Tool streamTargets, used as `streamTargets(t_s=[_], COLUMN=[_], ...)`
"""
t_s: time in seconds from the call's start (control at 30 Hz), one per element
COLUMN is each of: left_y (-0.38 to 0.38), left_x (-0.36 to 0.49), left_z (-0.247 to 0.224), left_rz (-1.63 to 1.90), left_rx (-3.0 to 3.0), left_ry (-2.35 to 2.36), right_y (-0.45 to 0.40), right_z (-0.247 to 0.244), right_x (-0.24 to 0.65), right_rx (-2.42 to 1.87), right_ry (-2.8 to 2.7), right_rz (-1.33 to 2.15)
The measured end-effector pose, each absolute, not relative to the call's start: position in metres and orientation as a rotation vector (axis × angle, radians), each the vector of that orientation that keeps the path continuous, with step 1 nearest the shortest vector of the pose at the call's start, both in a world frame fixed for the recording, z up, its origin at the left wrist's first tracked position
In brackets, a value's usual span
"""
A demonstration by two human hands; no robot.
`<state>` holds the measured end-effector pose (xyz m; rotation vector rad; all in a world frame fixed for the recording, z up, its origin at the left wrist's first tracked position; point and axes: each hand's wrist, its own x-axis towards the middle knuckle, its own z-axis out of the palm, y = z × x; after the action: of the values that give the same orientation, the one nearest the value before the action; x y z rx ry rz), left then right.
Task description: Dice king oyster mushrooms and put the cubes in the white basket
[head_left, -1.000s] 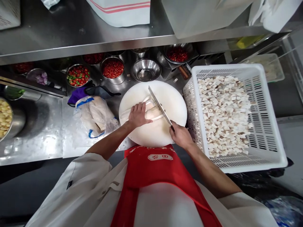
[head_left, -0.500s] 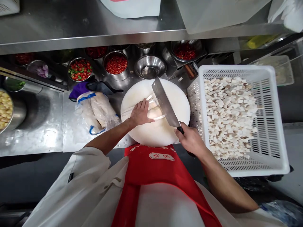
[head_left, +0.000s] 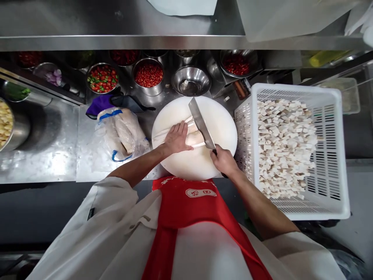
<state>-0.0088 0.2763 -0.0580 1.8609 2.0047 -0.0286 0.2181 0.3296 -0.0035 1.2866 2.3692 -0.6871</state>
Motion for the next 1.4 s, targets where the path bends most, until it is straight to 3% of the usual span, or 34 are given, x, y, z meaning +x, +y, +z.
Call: streamTargets(t_s=[0.33, 0.7, 1.0, 1.27, 1.4], left_y=[0.271, 0.271, 0.263, 0.264, 0.265], left_x=[-0.013, -0.013, -0.017, -0.014, -0.019], left_z=[-0.055, -0.055, -0.057, -0.059, -0.052], left_rz=[0.053, 0.043, 0.052, 0.078, 0.051], left_rx=[1.857, 1.885, 1.800, 1.843, 1.852], left_ry=[2.041, 2.023, 2.059, 2.022, 2.001], right_y=[0.322, 0.321, 0.308, 0.318, 0.314], right_z=[0.052, -0.007, 0.051, -0.005, -0.007], right_x=[0.232, 0.202, 0.226, 0.196, 0.201], right_rx=[1.308, 1.299, 1.277, 1.303, 1.326], right_ry=[2.359, 2.430, 2.409, 2.396, 2.463], right_rz=[-0.783, -0.685, -0.709, -0.663, -0.687])
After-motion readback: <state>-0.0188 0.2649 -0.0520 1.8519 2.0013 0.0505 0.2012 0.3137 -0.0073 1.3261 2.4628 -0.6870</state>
